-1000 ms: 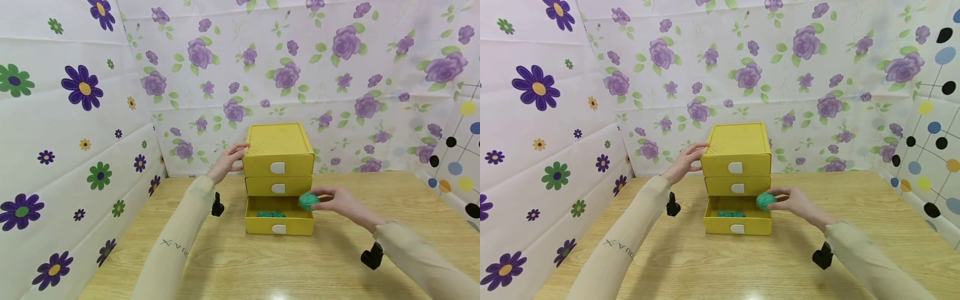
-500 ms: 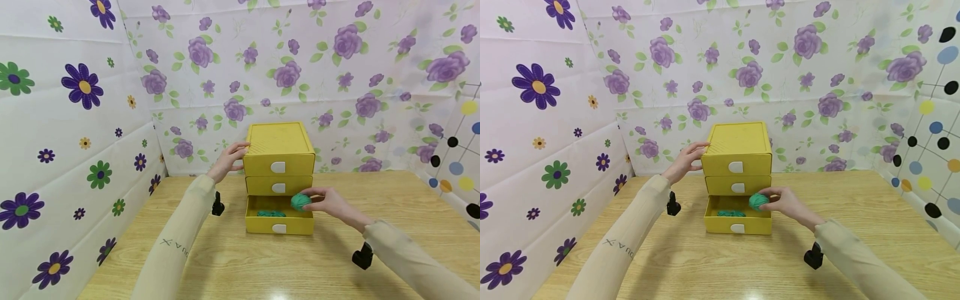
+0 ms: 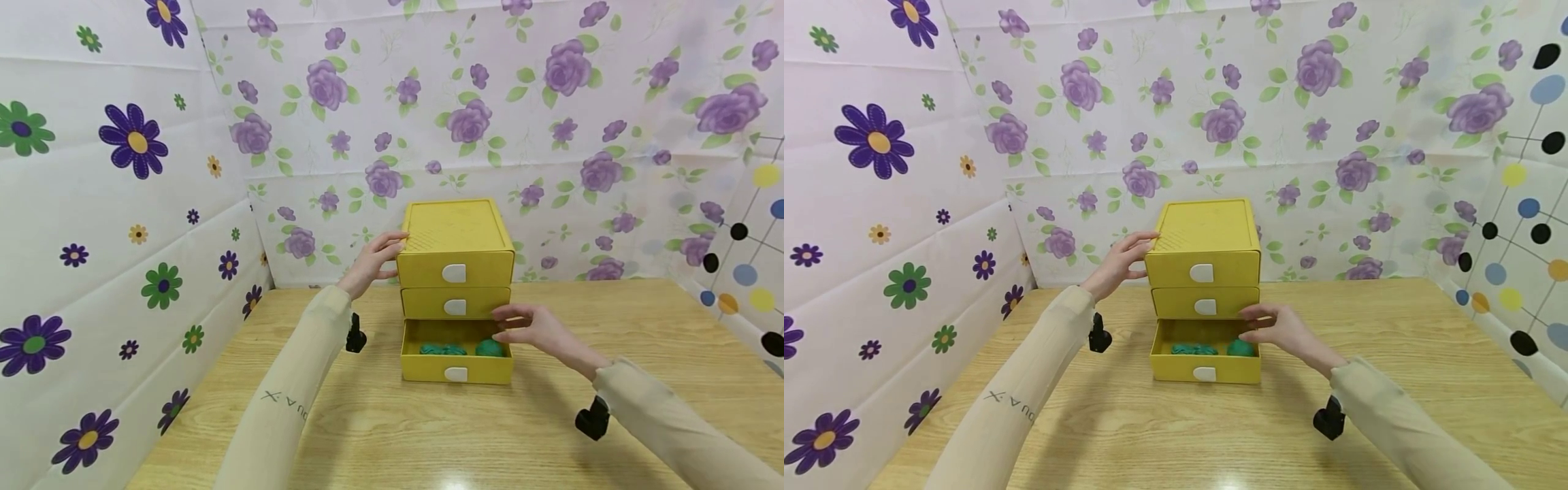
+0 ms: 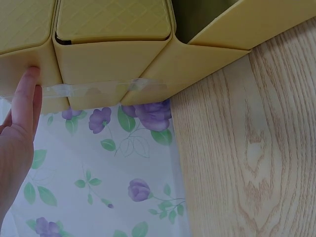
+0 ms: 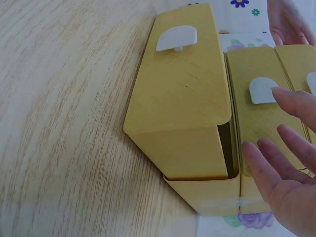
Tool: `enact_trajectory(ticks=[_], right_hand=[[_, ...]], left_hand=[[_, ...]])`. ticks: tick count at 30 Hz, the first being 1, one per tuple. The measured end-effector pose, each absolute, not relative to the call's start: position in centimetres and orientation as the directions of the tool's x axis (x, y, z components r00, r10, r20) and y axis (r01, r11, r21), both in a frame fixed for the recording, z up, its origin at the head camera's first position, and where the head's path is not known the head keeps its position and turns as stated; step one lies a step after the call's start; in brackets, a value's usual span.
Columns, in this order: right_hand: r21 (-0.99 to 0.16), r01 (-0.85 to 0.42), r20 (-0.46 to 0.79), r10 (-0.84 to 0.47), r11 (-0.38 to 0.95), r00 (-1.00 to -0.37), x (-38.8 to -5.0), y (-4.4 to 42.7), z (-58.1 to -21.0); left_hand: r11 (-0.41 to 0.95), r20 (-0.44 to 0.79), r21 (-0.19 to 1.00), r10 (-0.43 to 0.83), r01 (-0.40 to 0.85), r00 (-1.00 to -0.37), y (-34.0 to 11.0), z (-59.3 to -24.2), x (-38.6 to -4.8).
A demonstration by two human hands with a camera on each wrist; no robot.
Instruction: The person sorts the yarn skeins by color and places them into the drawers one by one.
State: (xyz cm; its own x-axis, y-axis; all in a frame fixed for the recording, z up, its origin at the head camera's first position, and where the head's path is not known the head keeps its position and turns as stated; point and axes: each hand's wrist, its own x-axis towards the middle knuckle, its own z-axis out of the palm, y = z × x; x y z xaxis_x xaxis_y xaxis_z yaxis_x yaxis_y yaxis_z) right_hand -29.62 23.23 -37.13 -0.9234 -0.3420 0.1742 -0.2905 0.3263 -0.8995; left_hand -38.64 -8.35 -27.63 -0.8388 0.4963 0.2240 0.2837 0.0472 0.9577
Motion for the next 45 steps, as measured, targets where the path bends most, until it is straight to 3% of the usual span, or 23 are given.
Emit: enact_trajectory(ticks=[24, 31, 45], right_hand=[[-0.951, -0.242, 0.173, -0.321, 0.190, -0.931, -27.0, 20.9, -37.2], [-0.954, -0.207, 0.129, -0.324, 0.217, -0.937, -26.1, 19.8, -38.2], [-0.912, -0.266, 0.169, -0.306, 0.312, -0.937, -25.9, 18.3, -40.7]], left_hand=[[0.059, 0.224, 0.955, 0.495, 0.290, -0.839, -8.3, -27.5, -38.4], [0.053, 0.223, 0.957, 0.494, 0.285, -0.840, -8.3, -27.5, -38.4], [0.052, 0.221, 0.958, 0.490, 0.282, -0.843, -8.3, -27.6, -38.6]])
